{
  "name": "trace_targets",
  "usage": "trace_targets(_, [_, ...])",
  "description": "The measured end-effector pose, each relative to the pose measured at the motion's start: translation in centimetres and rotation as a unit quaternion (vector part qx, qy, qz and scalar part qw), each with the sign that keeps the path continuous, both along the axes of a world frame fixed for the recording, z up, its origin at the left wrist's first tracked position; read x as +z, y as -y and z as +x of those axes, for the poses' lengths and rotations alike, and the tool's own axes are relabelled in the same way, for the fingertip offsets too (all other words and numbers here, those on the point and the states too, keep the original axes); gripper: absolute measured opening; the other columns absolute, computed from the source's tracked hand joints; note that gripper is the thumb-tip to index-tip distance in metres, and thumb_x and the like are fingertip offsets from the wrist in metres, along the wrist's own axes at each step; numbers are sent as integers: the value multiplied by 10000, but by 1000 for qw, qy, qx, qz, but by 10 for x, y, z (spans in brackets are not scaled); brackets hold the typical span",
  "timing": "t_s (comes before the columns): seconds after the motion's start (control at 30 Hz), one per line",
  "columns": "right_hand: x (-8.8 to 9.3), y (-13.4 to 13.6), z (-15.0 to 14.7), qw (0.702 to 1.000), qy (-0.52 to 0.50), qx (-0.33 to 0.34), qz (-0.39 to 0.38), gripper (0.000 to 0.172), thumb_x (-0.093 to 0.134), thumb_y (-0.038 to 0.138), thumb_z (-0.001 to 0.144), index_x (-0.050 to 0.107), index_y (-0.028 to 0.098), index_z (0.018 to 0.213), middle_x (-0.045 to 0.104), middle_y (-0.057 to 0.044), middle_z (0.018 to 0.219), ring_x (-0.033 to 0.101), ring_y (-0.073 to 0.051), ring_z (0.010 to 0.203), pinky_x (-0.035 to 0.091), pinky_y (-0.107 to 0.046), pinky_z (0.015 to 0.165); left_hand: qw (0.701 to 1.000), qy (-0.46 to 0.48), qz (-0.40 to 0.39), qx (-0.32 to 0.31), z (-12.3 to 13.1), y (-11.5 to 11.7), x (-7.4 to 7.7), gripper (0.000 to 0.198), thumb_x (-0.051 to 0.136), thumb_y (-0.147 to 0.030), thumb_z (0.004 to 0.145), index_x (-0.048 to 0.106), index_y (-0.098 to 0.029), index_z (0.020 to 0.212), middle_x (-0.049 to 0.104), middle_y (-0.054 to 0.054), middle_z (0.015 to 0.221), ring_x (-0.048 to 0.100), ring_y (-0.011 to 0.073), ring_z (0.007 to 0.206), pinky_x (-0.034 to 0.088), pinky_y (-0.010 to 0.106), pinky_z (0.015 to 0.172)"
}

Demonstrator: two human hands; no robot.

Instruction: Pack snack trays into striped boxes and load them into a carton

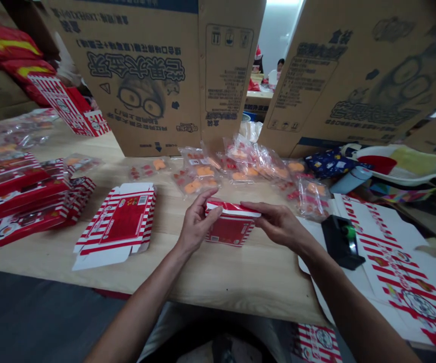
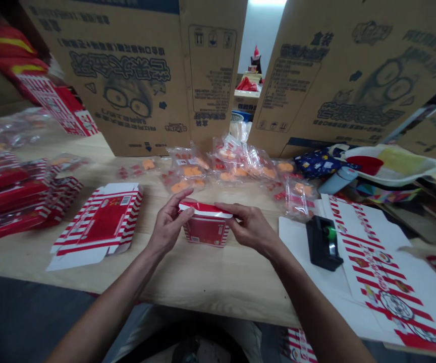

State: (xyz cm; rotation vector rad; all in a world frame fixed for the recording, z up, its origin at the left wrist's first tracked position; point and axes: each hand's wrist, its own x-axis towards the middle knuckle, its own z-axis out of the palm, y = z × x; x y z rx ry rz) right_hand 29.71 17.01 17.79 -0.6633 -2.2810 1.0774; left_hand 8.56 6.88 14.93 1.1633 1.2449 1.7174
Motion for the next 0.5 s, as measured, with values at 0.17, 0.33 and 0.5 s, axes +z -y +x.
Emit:
trace_targets(0.17, [7,7,-2,997,43,14,60,483,559,231,899,630,192,1375,714,-120,1130,685,-194,862,553,-285,673,996,-58,-9,-73,-6,1,12,526,805,-344,798,638,-195,1274,733,88,1136,683,186,951,529,248,808])
trace_targets(0.33, [6,10,-9,994,40,-19,99,405,480,283,979,687,179,1311,742,-85,933,666,-182,771,511,-307,724,995,-66,21,69,6,-4,8,272,752,-374,833,774,-163,1003,767,47,880,671,158,746,516,248,698])
trace_targets(0.5, [0,10,-10,996,27,-34,79,423,478,306,988,650,226,1366,758,-77,956,670,-185,793,527,-321,762,998,-13,61,25,7,0,-2,288,704,-398,863,774,-193,1054,775,84,1074,698,234,992,519,329,888])
